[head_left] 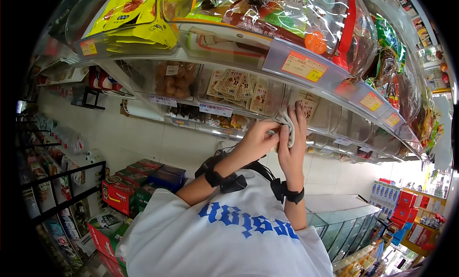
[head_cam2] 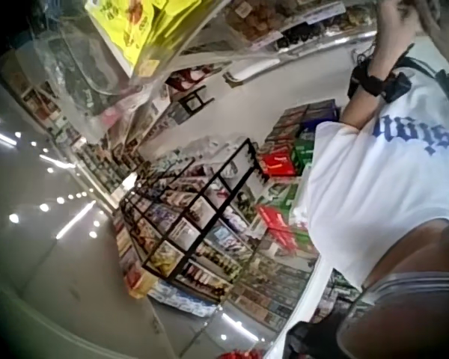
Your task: Using a cloth to wipe down small plastic packages of snacks on a supermarket shelf.
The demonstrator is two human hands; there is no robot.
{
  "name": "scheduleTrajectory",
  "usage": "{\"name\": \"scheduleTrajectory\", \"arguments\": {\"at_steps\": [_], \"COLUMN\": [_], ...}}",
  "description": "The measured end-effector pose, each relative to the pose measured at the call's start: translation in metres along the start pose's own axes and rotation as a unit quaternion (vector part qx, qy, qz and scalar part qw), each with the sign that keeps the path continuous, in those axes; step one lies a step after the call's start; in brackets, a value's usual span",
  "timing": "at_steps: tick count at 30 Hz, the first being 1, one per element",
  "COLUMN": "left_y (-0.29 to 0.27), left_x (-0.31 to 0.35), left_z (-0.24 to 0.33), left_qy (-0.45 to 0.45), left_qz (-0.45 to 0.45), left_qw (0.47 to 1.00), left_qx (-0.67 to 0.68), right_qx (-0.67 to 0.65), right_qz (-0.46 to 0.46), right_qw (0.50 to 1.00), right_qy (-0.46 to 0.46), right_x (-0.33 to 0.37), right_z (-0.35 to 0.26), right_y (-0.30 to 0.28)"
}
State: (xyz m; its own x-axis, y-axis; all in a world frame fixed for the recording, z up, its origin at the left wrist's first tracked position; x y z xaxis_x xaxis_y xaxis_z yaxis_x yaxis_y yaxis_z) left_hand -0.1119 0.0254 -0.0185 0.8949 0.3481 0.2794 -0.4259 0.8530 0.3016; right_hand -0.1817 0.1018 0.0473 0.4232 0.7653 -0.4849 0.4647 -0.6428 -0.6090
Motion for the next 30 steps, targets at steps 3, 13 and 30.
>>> {"name": "scheduleTrajectory", "arguments": {"at_steps": [3, 13, 30], "left_y": [-0.006, -0.073, -0.118], "left_x": [-0.008, 0.006, -0.002], "left_z": [-0.001, 0.004, 0.057], "left_qy": [-0.018, -0.009, 0.219], "left_qz": [-0.016, 0.144, 0.385], "left_qw": [0.999, 0.968, 0.773], "left_qx": [0.02, 0.204, -0.454], "right_qx": [0.025, -0.152, -0.064], "right_qz": [-0.025, -0.002, -0.092], "right_qw": [0.999, 0.986, 0.993], "right_qy": [-0.024, 0.073, 0.029], "right_x": [0.005, 0.011, -0.066], "right_z": [-0.006, -0.003, 0.064], "right_y": [0.006, 0.008, 0.12]}}
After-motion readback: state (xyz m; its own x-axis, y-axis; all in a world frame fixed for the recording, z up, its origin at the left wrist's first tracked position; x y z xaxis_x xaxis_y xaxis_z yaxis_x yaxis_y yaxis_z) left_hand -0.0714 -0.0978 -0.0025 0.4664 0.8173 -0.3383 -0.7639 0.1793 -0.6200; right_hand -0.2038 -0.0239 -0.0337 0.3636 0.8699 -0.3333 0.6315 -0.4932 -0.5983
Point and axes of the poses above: each hand's wrist, its own x-axis away from the middle knuckle, its own y-axis out of the palm, z = x × y, the point moved 8 cm from there along -x, towards the middle knuckle, and after that the axes turned 13 degrees about -y, right-handed, at the moved point
